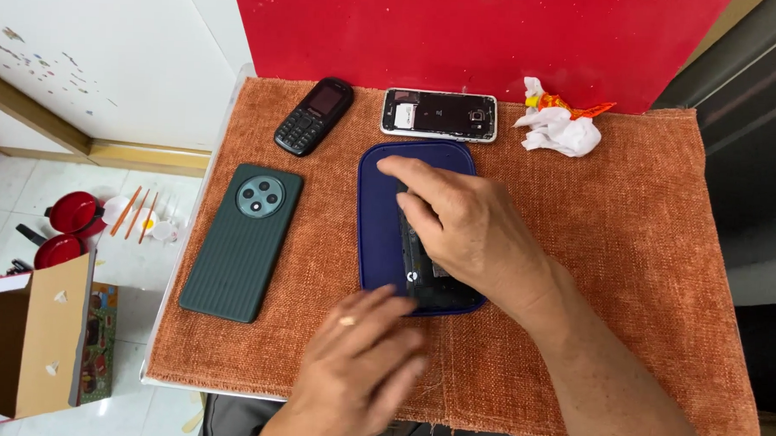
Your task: Using a plastic prying tool to remove the back cover of a smartphone on a repair bench.
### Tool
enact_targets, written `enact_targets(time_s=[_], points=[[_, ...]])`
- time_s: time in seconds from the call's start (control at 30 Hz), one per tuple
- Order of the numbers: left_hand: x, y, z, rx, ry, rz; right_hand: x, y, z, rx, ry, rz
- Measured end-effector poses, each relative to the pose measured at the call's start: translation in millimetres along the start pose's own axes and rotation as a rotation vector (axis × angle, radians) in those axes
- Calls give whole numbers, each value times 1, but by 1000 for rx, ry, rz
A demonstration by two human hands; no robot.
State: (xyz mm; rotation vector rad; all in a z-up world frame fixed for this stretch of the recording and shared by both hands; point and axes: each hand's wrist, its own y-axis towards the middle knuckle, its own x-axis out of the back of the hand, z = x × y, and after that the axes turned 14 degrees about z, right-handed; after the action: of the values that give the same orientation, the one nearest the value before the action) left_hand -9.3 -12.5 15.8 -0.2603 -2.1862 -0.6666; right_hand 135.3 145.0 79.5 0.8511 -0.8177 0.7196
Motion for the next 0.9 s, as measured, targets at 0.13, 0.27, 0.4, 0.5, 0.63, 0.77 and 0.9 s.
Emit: enact_targets(time_s=[0.13, 0.27, 0.4, 0.5, 0.63, 0.77, 0.9], points=[[29, 3, 3, 428, 263, -34, -2, -3, -2, -31, 12, 26], [38, 46, 31, 504, 358, 149, 0, -4, 1, -27, 52, 43], [18, 54, 76, 515, 531, 411, -1, -3, -4, 6, 9, -13], [41, 9, 91, 501, 594, 255, -2, -3, -4, -35, 10, -8], [126, -34, 53, 1487, 452, 211, -4, -5, -7, -44, -39, -43], [128, -121, 65, 1162, 784, -246, -4, -7, -7, -18, 5, -52], [63, -107, 45, 495, 666, -476, -8, -7, -3, -16, -83, -27]])
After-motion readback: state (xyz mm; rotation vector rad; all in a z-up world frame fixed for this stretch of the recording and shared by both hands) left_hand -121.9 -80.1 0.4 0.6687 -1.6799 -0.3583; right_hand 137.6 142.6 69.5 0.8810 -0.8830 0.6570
